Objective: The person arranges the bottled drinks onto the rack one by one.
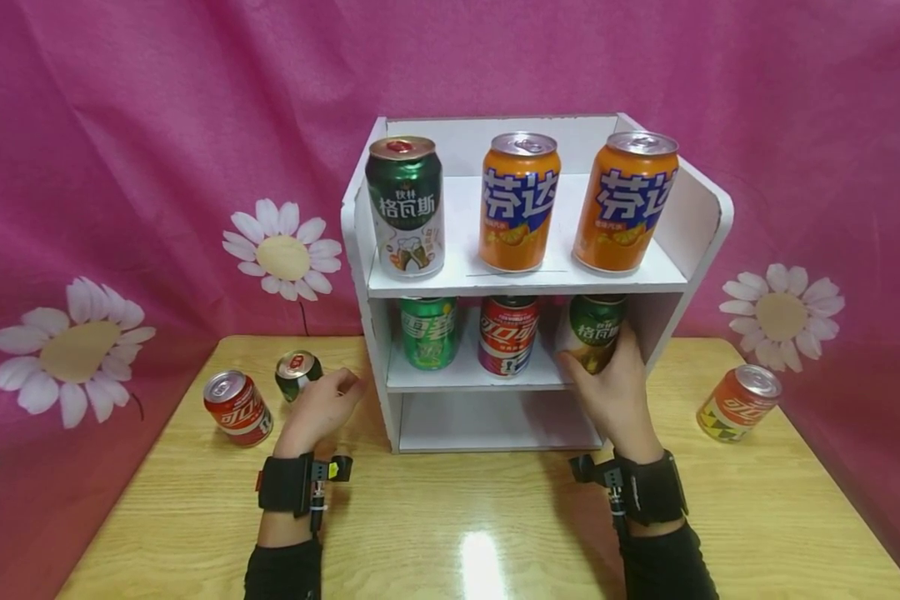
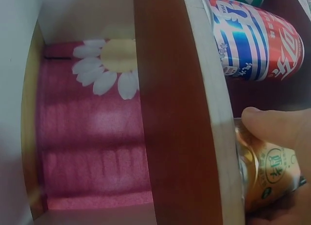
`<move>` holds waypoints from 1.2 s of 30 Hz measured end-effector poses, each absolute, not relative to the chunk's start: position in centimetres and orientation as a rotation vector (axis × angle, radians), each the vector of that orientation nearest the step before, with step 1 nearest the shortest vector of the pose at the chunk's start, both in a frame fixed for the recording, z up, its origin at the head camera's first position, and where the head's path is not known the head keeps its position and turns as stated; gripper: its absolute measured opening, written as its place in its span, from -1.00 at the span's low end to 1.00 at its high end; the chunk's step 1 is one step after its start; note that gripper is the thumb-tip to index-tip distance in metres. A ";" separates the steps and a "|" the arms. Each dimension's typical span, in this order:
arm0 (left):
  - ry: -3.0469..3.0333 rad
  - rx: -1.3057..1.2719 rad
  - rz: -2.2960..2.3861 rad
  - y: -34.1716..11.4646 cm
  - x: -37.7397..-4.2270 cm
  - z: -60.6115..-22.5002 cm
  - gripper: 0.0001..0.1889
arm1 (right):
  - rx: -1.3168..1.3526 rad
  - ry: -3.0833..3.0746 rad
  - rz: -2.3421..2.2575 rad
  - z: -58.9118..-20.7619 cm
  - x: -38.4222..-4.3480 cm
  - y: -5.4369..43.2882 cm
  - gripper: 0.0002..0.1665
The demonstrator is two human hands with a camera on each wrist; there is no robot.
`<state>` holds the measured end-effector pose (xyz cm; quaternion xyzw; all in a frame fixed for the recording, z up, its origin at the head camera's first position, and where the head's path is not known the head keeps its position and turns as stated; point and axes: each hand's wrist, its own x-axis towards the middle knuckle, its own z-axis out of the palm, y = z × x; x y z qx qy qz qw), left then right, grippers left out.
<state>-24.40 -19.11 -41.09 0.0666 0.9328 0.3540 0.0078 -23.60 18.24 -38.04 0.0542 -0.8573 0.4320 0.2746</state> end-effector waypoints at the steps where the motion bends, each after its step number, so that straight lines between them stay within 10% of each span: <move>1: 2.919 0.209 1.106 -19.1 -24.4 -41.0 -0.63 | 0.151 -2.309 1.163 -37.9 -23.6 18.3 -0.03; 26: 2.939 0.242 1.134 -19.4 -24.3 -40.5 -0.65 | 0.199 -2.479 1.014 -36.3 -20.1 18.1 0.03; 36: 2.930 0.242 1.173 -19.4 -24.1 -41.0 -0.66 | 0.230 -2.291 0.905 -36.7 -17.6 21.7 -0.64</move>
